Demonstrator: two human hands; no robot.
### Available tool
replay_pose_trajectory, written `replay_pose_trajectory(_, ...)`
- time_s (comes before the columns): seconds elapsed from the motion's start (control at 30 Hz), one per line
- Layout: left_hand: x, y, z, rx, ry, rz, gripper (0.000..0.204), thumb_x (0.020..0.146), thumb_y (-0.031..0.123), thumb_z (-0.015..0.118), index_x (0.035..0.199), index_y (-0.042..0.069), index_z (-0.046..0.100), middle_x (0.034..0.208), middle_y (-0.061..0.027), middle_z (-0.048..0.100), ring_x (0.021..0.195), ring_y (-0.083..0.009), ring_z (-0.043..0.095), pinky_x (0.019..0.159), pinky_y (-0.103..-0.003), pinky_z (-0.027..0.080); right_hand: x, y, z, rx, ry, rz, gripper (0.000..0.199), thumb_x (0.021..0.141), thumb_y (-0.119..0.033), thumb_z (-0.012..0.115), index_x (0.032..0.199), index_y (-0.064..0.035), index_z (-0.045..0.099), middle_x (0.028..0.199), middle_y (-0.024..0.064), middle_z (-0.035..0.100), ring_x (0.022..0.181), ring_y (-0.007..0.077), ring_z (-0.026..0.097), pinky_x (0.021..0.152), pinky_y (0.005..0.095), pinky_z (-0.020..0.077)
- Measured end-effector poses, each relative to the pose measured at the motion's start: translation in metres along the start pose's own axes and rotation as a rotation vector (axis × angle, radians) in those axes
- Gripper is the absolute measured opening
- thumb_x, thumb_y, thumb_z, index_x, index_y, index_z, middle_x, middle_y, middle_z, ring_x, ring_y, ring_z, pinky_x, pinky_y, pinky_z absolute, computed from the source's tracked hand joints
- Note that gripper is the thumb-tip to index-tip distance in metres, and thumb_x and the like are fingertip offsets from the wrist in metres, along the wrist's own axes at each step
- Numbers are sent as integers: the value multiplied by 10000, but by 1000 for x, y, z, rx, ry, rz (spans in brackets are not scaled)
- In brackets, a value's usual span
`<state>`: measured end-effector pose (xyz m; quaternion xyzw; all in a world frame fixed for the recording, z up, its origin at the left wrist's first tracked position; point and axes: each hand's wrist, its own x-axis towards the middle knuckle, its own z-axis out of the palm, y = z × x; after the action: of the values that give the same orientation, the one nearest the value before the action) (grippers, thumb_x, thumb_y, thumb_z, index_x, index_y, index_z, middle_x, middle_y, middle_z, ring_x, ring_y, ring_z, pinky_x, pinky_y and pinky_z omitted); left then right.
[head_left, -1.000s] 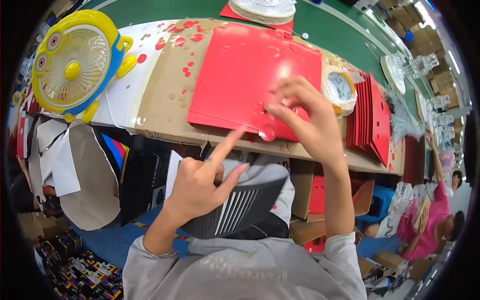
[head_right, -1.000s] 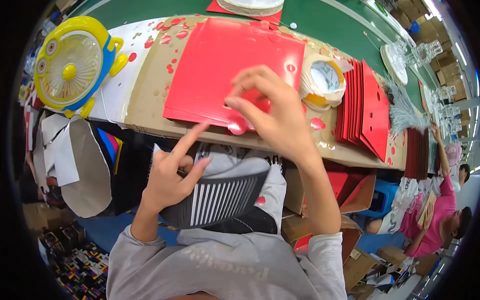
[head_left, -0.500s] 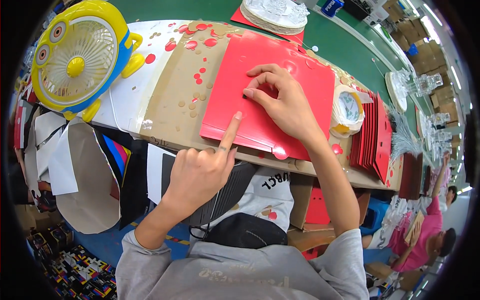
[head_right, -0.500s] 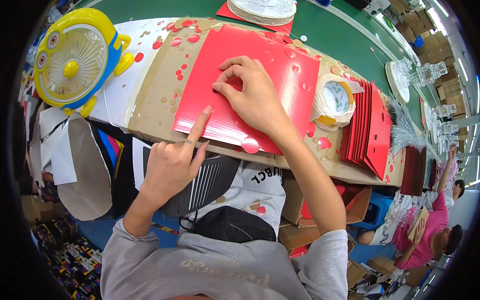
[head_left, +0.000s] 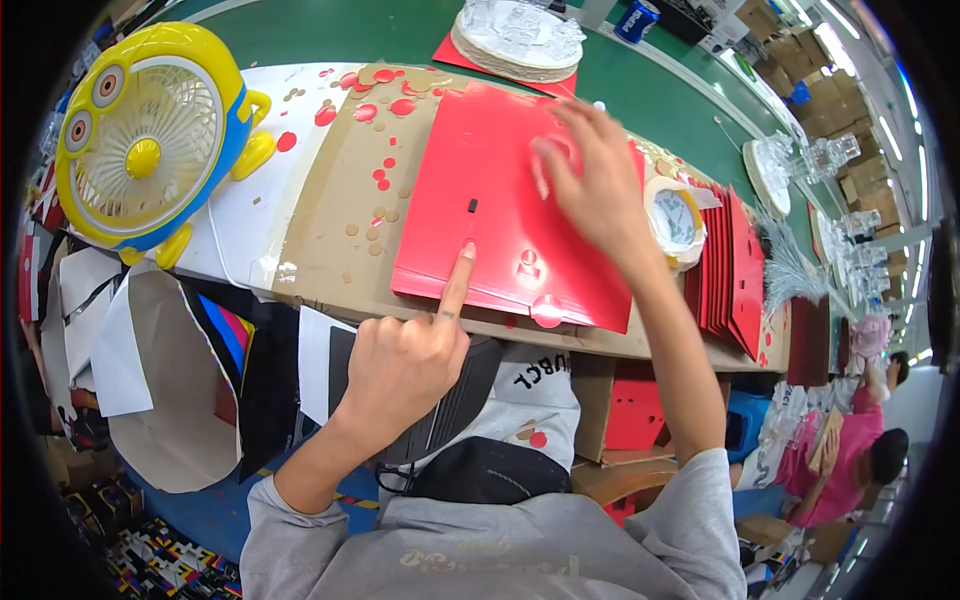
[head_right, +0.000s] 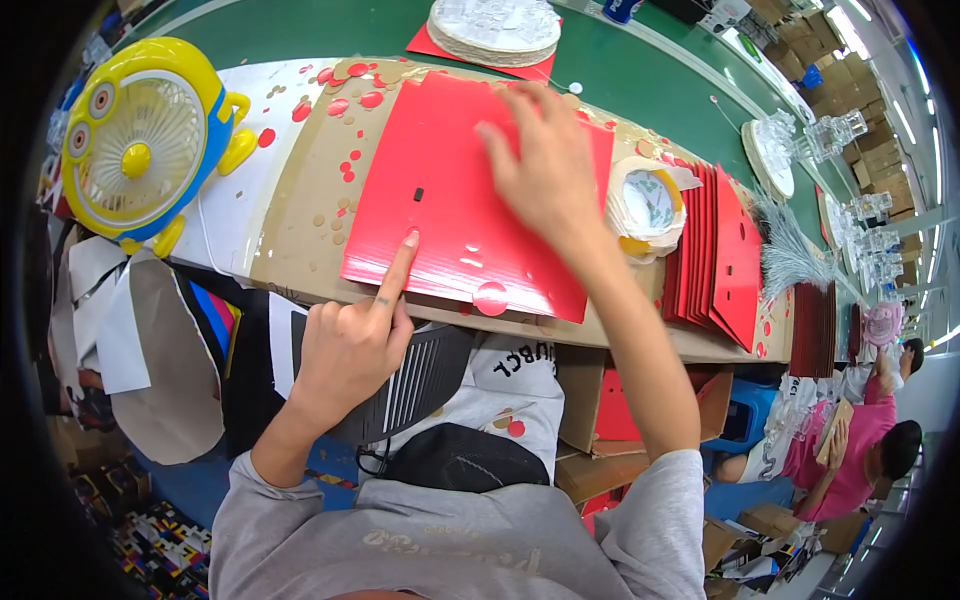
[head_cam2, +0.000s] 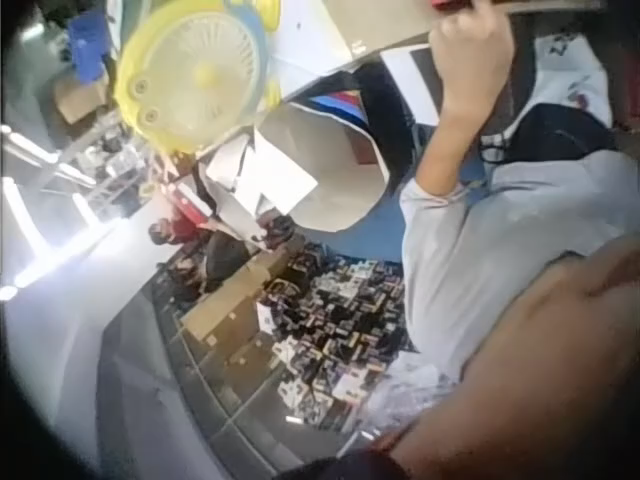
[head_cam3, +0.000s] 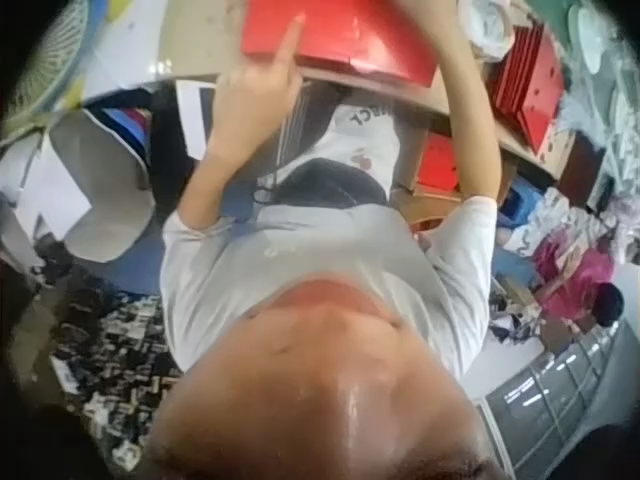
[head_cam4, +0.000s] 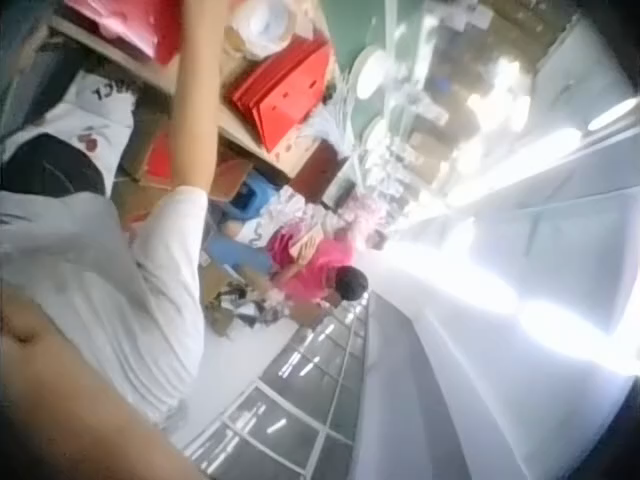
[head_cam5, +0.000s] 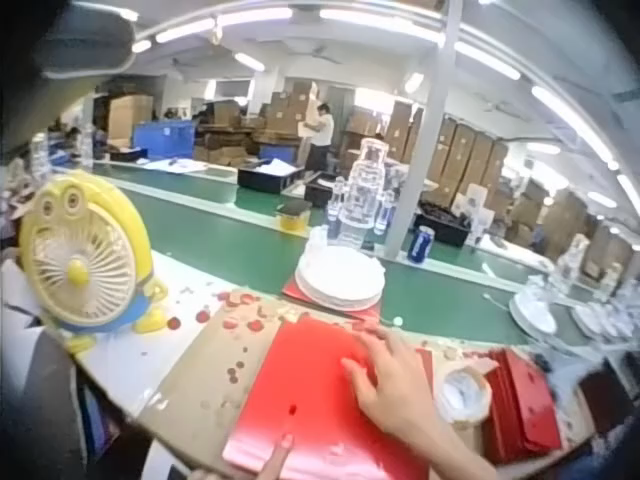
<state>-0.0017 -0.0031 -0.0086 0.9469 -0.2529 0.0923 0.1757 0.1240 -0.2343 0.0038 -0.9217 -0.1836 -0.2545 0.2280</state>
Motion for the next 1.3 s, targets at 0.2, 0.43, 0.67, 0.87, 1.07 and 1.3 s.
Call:
replay_pose_trajectory(0.2, 1, 0, 3, 80, 78, 69, 739, 813, 140, 653, 1493, -12, 409, 395, -20, 400, 313, -189, 448, 380, -343, 413, 41, 59, -26, 61, -449, 286, 557, 914, -408, 647, 1322, -31, 614, 1264, 187, 646, 1080, 324, 655, 964, 369, 489)
replay_pose_trajectory(0.43, 0, 6, 1, 3, 6, -21, 721, 834, 49, 621, 1517, 40, 391, 450, -76, 469, 376, -265, 517, 476, -399, 477, 41, 52, -26, 151, -412, 386, 696, 813, -469, 747, 1329, -20, 613, 1236, 203, 666, 1068, 271, 660, 950, 339, 493)
replay_pose_trajectory(0.67, -1, 9, 0, 10, -4, -34, 729, 832, 47, 619, 1521, 37, 380, 465, -94, 484, 385, -277, 528, 491, -407, 490, 44, 62, -8, 223, -248, 472, 402, 838, -348, 697, 1118, -63, 739, 988, 168, 745, 995, 312, 696, 935, 373, 502)
replay_pose_trajectory(0.87, -4, 4, 1, 20, 83, 32, 750, 836, 104, 631, 1525, 3, 351, 413, -70, 443, 341, -242, 501, 431, -394, 461, 56, 24, -33, -36, -26, 276, 276, 904, -300, 636, 1043, -84, 739, 917, 105, 746, 899, 289, 694, 926, 418, 435)
replay_pose_trajectory(1.07, -11, 10, -9, -129, 137, 166, 709, 806, 5, 657, 1483, 34, 449, 483, -95, 477, 415, -263, 522, 508, -401, 453, 47, -1, -95, -298, 352, -99, 209, 955, -272, 602, 1087, -159, 719, 857, 54, 722, 836, 244, 669, 789, 391, 397)
replay_pose_trajectory(1.3, -55, 16, -20, -125, 149, 185, 514, 793, -38, 651, 1301, 41, 647, 498, -85, 496, 402, -213, 478, 449, -347, 346, 33, 79, -213, -430, 427, -144, 211, 949, -274, 611, 1069, -194, 766, 821, 61, 718, 792, 225, 667, 693, 364, 425)
